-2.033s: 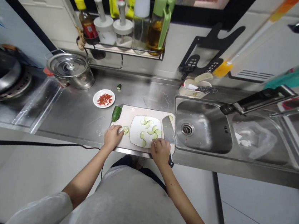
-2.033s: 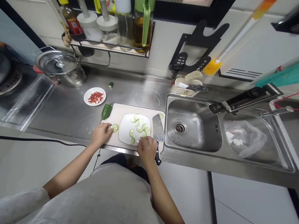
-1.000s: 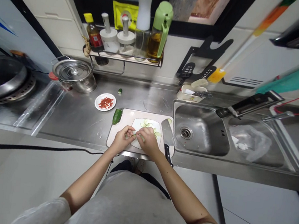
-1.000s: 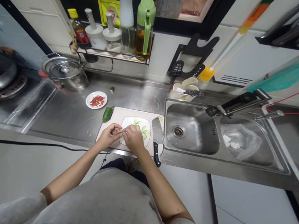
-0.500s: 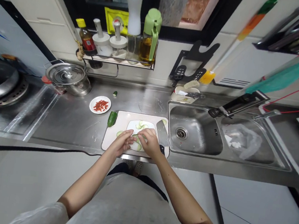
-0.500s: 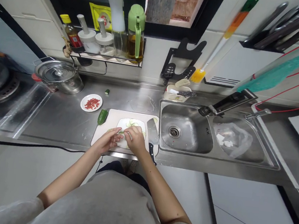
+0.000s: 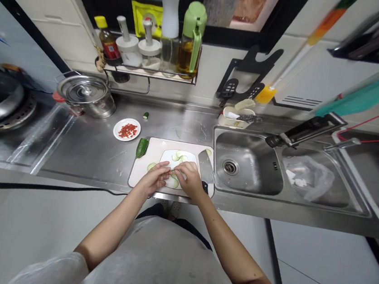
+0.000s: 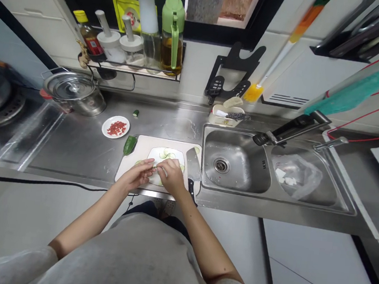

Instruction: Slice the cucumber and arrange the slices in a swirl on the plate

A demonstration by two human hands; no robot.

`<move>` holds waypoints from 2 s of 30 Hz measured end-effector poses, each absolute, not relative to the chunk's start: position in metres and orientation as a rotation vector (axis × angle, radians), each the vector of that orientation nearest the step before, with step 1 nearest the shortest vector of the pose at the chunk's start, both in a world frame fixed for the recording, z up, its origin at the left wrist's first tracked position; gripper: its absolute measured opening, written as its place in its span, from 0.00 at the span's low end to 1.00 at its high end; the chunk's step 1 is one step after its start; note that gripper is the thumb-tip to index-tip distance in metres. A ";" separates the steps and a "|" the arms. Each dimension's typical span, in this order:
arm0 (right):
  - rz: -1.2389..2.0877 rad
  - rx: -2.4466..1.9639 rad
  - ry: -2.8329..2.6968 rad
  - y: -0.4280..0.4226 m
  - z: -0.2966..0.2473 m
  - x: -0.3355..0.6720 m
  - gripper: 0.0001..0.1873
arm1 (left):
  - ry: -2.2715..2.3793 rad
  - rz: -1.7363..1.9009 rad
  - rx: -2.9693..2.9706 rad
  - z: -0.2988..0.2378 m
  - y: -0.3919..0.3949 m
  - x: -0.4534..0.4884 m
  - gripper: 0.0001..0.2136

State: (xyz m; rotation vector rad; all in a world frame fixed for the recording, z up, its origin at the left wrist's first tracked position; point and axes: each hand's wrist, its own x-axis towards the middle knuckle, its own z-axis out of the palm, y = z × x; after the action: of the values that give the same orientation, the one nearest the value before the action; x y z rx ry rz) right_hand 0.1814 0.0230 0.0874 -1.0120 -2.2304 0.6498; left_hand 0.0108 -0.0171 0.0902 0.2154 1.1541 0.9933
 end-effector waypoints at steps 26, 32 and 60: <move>1.472 -1.164 -1.783 0.023 0.079 0.175 0.08 | 1.188 1.212 0.530 0.084 -0.016 0.013 0.39; 1.640 -1.171 -1.599 0.026 0.068 0.174 0.09 | 1.200 1.230 0.607 0.077 -0.015 0.015 0.38; 1.869 -1.288 -1.255 0.030 0.072 0.169 0.10 | 1.313 1.362 0.897 0.066 -0.016 0.023 0.29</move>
State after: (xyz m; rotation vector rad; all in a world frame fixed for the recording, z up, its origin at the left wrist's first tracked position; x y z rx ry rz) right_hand 0.1689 0.0296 0.0719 -1.2878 -1.2547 1.8690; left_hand 0.0226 -0.0158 0.0662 0.8971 1.3133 1.3620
